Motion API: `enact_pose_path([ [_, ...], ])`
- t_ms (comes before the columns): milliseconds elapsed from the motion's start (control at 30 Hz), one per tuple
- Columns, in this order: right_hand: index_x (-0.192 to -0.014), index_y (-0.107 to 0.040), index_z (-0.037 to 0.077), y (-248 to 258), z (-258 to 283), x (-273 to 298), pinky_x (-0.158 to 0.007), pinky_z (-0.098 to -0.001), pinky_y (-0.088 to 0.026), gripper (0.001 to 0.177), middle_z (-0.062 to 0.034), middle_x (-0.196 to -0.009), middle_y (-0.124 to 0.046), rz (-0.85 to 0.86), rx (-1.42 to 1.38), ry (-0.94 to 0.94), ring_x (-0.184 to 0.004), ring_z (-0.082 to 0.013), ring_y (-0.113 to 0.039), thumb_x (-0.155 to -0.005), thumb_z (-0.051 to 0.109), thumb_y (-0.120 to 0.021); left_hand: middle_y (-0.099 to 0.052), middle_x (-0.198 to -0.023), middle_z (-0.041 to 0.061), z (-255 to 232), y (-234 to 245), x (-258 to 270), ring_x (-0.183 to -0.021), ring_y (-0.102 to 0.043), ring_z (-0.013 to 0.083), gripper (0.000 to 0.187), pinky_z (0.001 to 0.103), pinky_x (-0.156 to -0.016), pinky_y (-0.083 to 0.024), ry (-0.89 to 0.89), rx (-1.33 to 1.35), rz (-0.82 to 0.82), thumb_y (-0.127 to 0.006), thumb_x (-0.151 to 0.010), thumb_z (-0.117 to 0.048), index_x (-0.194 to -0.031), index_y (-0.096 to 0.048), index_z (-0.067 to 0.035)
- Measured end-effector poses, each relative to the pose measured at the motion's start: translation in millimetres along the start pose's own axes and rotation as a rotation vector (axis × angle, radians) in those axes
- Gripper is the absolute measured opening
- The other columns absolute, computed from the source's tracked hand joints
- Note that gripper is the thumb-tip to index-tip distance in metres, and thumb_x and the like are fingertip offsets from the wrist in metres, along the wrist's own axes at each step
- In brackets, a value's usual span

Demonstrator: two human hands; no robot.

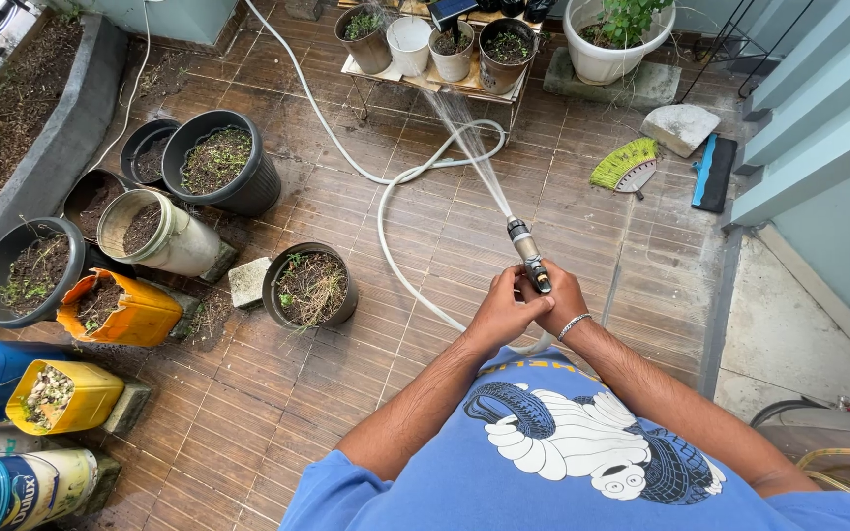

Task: Watering several potted plants in an outdoor garden area using a hose with a spray nozzle attachment.

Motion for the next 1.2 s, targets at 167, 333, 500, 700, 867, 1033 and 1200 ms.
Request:
enact_pose_path([
  [167, -0.099, -0.068, 0.003, -6, -27, 2, -0.068, -0.0366, -0.060, 0.017, -0.0122, -0.083, -0.076, 0.018, 0.024, -0.040, -0.076, -0.0223, -0.076, -0.089, 0.016, -0.069, -0.051, -0.140, 0.022, 18, -10, -8, -0.130, -0.056, 0.0297, 0.085, 0.042, -0.106, -0.050, 0.022, 0.029, 0.056, -0.077, -0.084, -0.036, -0.149, -0.039, 0.002],
  [333, -0.100, -0.068, 0.005, 0, -49, 10, -0.066, -0.0373, -0.059, 0.017, -0.0113, -0.083, -0.076, -0.028, 0.033, -0.094, -0.074, -0.0223, -0.076, -0.088, 0.017, -0.066, -0.059, -0.136, 0.021, 22, -26, -11, -0.124, -0.062, 0.0272, 0.085, 0.040, -0.104, -0.051, 0.028, 0.043, 0.174, -0.077, -0.083, -0.033, -0.151, -0.039, 0.002],
  [500, -0.089, -0.067, 0.000, 22, -97, 19, -0.065, -0.0413, -0.055, 0.020, -0.0178, -0.075, -0.072, -0.263, 0.064, -0.267, -0.068, -0.0302, -0.071, -0.086, 0.019, -0.071, -0.055, -0.147, 0.018, 17, -56, -15, -0.122, -0.062, 0.0263, 0.089, 0.039, -0.104, -0.050, 0.000, 0.164, 0.403, -0.073, -0.085, -0.031, -0.160, -0.033, -0.005],
  [700, -0.084, -0.067, 0.000, 40, -120, 38, -0.058, -0.0409, -0.055, 0.023, -0.0151, -0.069, -0.071, -0.362, 0.037, -0.375, -0.061, -0.0253, -0.072, -0.087, 0.022, -0.071, -0.042, -0.159, 0.020, 23, -78, -18, -0.134, -0.056, 0.0280, 0.100, 0.042, -0.110, -0.047, 0.068, 0.003, 0.531, -0.077, -0.088, -0.036, -0.164, -0.019, -0.007],
  [867, -0.083, -0.066, 0.001, 61, -119, 53, -0.057, -0.0400, -0.055, 0.028, -0.0120, -0.065, -0.070, -0.518, -0.003, -0.435, -0.059, -0.0238, -0.071, -0.091, 0.027, -0.072, -0.032, -0.166, 0.015, 2, -86, -11, -0.136, -0.052, 0.0329, 0.099, 0.045, -0.109, -0.048, 0.031, -0.006, 0.604, -0.074, -0.086, -0.039, -0.164, -0.019, -0.015],
  [1033, -0.079, -0.068, 0.001, 72, -131, 59, -0.059, -0.0398, -0.054, 0.035, -0.0115, -0.063, -0.070, -0.530, 0.092, -0.528, -0.058, -0.0241, -0.070, -0.092, 0.032, -0.077, -0.038, -0.163, 0.017, 0, -92, -8, -0.139, -0.050, 0.0376, 0.101, 0.047, -0.109, -0.046, 0.032, -0.074, 0.650, -0.075, -0.087, -0.040, -0.166, -0.016, -0.020],
  [1200, -0.082, -0.069, 0.001, 72, -131, 65, -0.057, -0.0401, -0.053, 0.031, -0.0110, -0.064, -0.070, -0.604, 0.079, -0.446, -0.058, -0.0252, -0.070, -0.090, 0.030, -0.077, -0.037, -0.161, 0.019, -3, -90, -6, -0.140, -0.049, 0.0369, 0.103, 0.048, -0.109, -0.047, 0.033, -0.053, 0.670, -0.075, -0.085, -0.041, -0.167, -0.017, -0.021],
])
Point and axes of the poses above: each hand's wrist, its own x-axis away from the middle knuckle, its own y-axis out of the back of the hand, z = x × y, the point moved 7 cm from there along -x, towards the middle knuckle
